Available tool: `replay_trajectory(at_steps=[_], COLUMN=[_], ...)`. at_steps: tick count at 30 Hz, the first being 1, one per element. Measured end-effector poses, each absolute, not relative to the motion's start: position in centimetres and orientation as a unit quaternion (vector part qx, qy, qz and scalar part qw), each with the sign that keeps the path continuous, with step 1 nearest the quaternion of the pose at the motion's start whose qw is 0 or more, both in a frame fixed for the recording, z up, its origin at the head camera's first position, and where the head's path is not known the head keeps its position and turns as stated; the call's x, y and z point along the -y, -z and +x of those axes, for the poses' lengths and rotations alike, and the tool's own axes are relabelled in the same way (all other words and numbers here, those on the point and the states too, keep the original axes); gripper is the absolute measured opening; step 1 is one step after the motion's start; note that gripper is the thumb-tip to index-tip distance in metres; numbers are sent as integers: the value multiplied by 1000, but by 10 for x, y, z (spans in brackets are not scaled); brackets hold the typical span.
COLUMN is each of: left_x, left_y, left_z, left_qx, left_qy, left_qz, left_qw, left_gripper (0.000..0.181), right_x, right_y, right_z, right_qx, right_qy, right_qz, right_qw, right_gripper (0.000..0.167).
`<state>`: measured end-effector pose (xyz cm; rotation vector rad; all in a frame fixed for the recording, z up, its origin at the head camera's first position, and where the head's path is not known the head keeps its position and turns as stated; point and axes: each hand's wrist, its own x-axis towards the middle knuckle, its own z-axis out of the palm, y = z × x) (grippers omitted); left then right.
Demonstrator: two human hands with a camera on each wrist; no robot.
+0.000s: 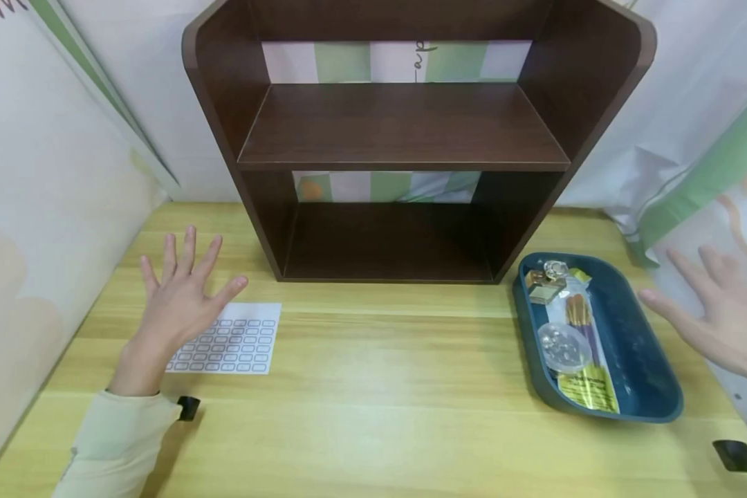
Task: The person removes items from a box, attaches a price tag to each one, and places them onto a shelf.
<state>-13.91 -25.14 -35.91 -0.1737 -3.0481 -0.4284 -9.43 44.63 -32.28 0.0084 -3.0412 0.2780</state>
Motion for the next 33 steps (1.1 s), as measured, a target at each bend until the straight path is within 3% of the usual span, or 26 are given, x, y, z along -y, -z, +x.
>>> replay_trajectory(at_steps=[22, 33], left_x=[237, 226], left_y=[361, 364], left_z=[-135, -134], left_qx=[872, 755], left_qy=[481, 653], left_qz=[-40, -38], left_qw=[77, 49], left_gripper=[90, 69], right_x=[-468, -489], right_y=[345, 358], right_z=[-90, -90], right_qx=[938, 859], right_qy=[-336, -505], right_qz=[41, 83], right_qw=[74, 14], right_gripper=[64, 57])
